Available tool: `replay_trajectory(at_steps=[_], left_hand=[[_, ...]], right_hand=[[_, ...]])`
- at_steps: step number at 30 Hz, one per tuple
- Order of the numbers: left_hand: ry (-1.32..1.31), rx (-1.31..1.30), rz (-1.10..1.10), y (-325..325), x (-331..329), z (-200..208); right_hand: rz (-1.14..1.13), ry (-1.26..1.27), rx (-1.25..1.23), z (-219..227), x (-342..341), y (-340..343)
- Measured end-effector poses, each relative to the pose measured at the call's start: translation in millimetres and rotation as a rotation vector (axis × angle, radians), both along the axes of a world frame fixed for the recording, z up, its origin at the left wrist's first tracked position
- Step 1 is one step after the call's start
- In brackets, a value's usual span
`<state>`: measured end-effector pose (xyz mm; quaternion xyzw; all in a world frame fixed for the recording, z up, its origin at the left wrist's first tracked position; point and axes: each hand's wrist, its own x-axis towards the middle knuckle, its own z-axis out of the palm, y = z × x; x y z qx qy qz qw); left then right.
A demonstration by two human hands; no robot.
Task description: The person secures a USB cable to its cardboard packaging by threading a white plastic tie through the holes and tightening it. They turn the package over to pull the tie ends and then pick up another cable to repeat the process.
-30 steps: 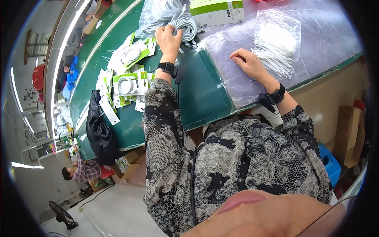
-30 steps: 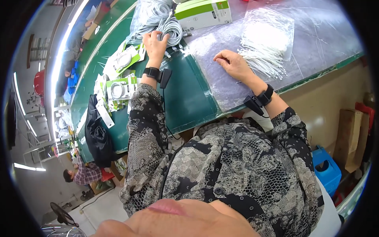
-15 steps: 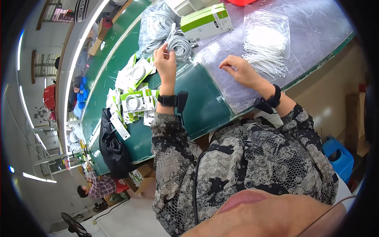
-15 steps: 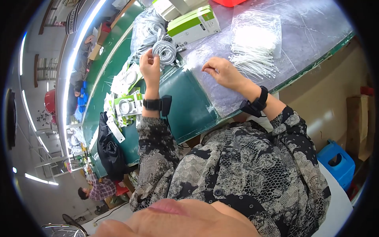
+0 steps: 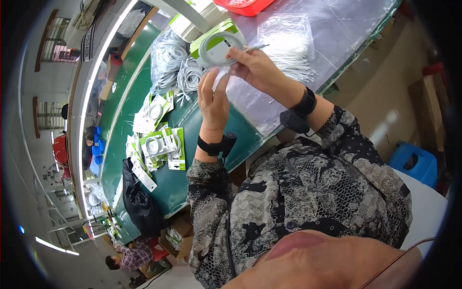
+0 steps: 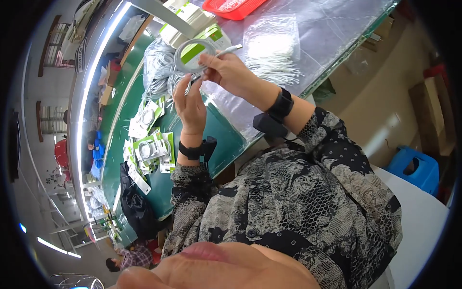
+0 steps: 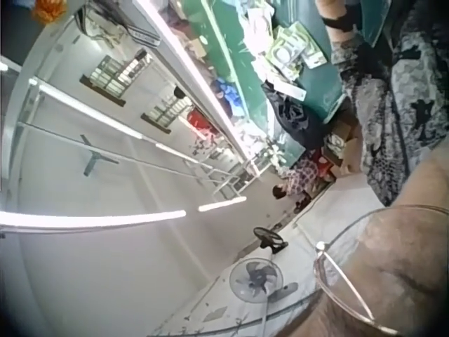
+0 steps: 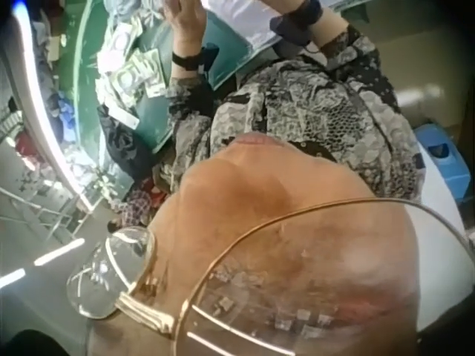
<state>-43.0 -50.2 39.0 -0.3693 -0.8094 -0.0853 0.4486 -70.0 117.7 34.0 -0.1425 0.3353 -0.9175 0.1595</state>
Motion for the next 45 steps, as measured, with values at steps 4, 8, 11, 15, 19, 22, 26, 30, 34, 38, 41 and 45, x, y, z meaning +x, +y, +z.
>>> replay_trajectory(at_steps=[4, 8, 11, 15, 19, 22, 26, 30, 34, 38, 41, 45], left_hand=[[-0.117, 0.438, -0.049, 22, 23, -10], [-1.042, 1.329, -0.751, 49, 44, 9], [-1.156, 1.467, -0.942, 52, 42, 17], [-1.145, 1.576, -0.993, 47, 47, 11], [-1.091, 1.626, -0.998, 52, 58, 14], [-1.133, 1.598, -1.14, 47, 61, 12], [-1.222, 1.618, -1.443, 43, 63, 10], [-1.292, 1.642, -1.519, 39, 70, 7], [-1.418, 1.646, -1.349, 39, 73, 3], [-1.454, 1.5, -1.06, 38, 71, 7], [-1.436, 1.405, -0.926, 38, 70, 6], [-1.414, 1.323, -0.868, 34, 64, -3]], right_hand=[[-0.048, 0.096, -0.069, 15, 11, 12], [-0.074, 0.282, 0.093, 26, 38, 23], [-0.123, 0.34, 0.313, 23, 53, 28], [-0.164, 0.48, 0.386, 25, 67, 33], [-0.187, 0.458, 0.392, 30, 83, 34], [-0.13, 0.36, 0.242, 39, 96, 34], [0.072, 0.448, 0.303, 33, 89, 42], [0.162, 0.404, 0.299, 40, 89, 52], [0.045, 0.408, 0.325, 40, 80, 55], [-0.005, 0.375, 0.417, 37, 75, 57], [-0.026, 0.37, 0.485, 28, 72, 60], [-0.064, 0.315, 0.531, 19, 65, 53]])
